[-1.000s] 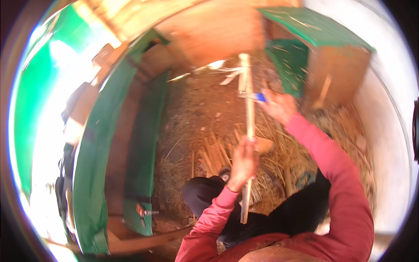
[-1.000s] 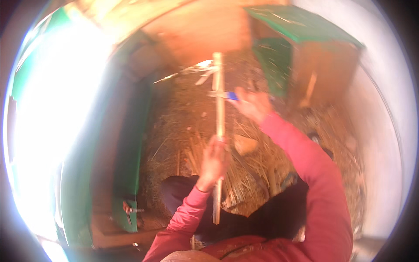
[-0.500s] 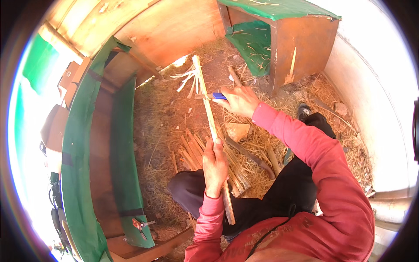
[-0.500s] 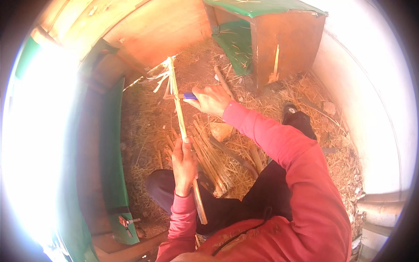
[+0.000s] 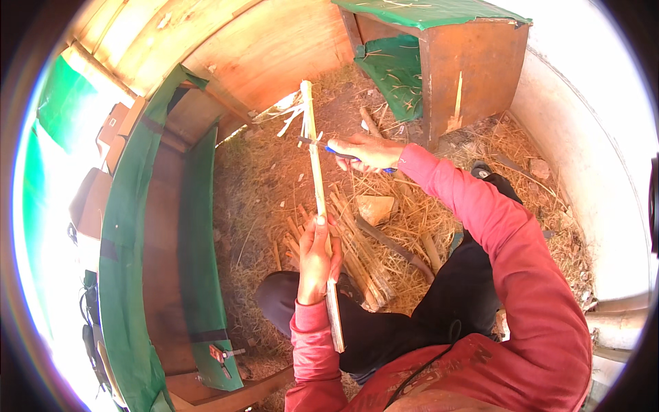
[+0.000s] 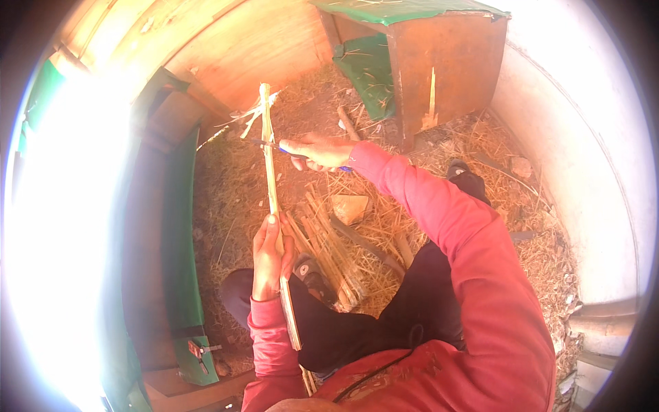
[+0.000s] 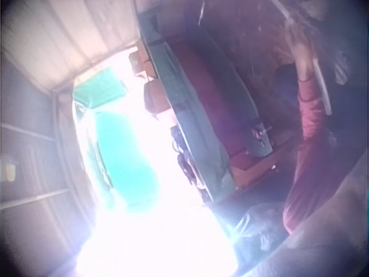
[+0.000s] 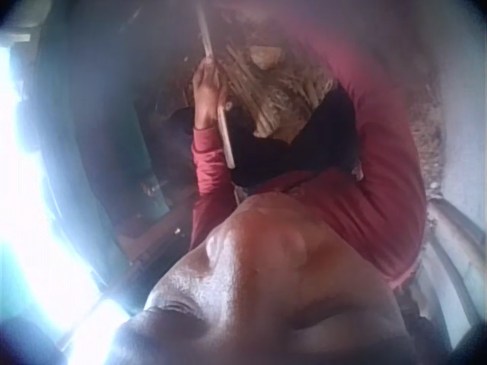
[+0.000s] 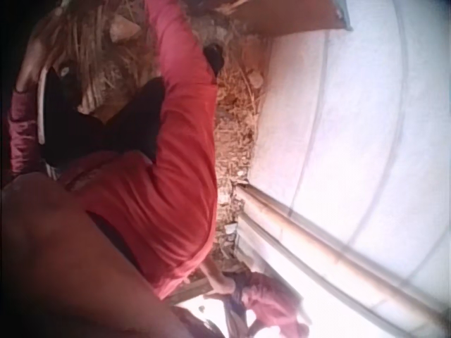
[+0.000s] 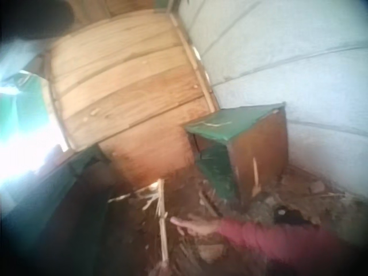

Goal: The person sits on the ground and uses a knife to shave thin strips off a long wooden stick. They hold the stick with one hand and scrape the blade along its length, creating a pile of wood shavings on the ground.

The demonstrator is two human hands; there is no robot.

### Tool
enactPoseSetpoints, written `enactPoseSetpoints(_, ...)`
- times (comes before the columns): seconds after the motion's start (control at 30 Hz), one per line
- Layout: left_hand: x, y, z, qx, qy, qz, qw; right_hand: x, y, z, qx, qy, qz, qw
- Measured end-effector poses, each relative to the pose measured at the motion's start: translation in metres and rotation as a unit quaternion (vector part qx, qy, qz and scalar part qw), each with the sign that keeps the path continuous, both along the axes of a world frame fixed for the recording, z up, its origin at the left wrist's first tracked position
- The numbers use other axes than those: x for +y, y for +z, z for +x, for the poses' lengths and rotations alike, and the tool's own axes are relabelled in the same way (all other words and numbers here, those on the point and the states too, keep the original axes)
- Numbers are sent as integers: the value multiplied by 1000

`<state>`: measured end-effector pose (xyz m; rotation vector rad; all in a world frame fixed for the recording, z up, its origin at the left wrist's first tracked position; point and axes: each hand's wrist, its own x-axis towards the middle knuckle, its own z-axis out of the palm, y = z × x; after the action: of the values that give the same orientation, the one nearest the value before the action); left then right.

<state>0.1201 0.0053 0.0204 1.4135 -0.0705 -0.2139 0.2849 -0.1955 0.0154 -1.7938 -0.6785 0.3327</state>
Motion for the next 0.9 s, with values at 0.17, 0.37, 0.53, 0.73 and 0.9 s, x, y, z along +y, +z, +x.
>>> enactPoseSetpoints(0.17,13,-9,-3,-11,15,-3,1000,16,1,-16,-404,-179,-114,890)
enactPoseSetpoints(0.37,8,-14,-2,-34,46,47,997,32,-6,-14,-513,-283,-203,785)
enactPoseSetpoints(0.53,-4,-17,-5,-40,104,140,984,46,-23,-4,-499,-307,-210,782)
enactPoseSetpoints(0.73,-5,-17,-18,35,42,37,998,37,-13,19,-420,-352,-232,804)
enactPoseSetpoints(0.9,11,-29,-27,34,32,7,999,29,-7,36,-223,-173,-164,945)
